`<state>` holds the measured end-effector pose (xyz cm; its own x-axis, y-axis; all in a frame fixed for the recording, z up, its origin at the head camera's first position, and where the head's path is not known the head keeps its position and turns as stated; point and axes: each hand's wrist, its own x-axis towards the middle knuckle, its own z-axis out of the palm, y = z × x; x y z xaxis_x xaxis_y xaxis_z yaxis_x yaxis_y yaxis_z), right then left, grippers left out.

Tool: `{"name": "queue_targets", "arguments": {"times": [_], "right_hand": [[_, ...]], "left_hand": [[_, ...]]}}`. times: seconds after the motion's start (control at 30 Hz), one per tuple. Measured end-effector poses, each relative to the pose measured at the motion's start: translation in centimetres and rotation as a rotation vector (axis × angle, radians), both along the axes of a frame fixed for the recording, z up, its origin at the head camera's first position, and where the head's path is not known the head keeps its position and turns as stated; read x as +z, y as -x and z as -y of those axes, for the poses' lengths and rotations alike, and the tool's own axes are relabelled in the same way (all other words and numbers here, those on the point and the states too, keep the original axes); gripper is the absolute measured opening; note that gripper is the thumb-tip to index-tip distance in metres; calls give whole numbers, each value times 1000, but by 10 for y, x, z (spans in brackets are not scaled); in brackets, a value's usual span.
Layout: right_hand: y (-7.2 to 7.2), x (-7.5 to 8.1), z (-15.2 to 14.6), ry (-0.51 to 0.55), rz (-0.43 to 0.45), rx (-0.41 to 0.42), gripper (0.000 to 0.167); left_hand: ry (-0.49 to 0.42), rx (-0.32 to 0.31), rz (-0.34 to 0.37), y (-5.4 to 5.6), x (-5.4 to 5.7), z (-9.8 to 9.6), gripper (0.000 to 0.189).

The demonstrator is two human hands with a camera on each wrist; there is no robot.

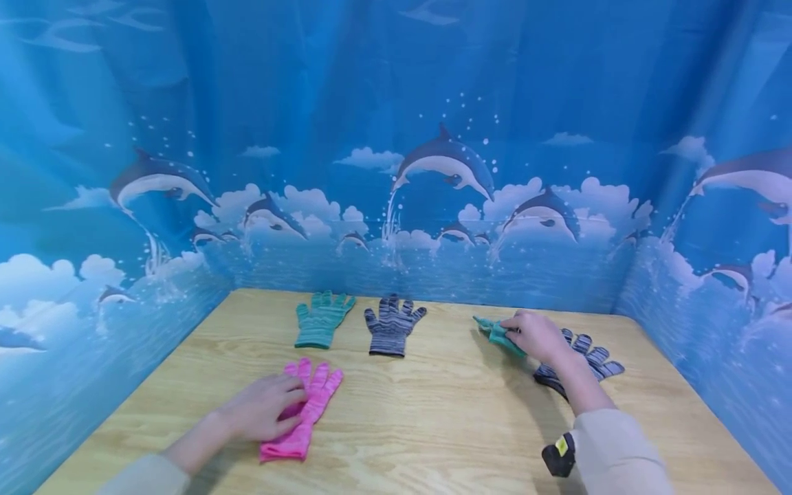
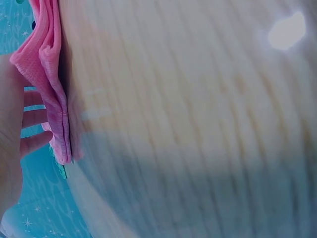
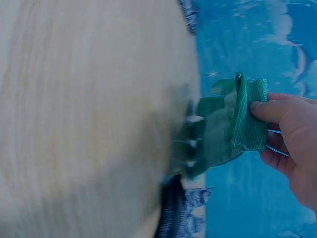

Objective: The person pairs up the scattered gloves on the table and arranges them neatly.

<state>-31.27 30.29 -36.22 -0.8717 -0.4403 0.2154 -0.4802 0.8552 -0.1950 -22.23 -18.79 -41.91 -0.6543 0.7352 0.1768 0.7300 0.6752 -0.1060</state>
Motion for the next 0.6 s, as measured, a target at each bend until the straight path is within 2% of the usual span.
{"name": "queue_targets", "arguments": {"times": [0.17, 0.33, 0.6], "right_hand": [[-9, 16, 1, 111, -38, -7, 23], [-22, 28, 5, 203, -12, -35, 25], [-43, 43, 13, 232, -36, -34, 26]], "left_hand": [[6, 11, 9, 0, 2, 0, 21], [0, -3, 5, 2, 2, 1, 18], [-2, -32, 4, 3, 2, 1, 13]]}}
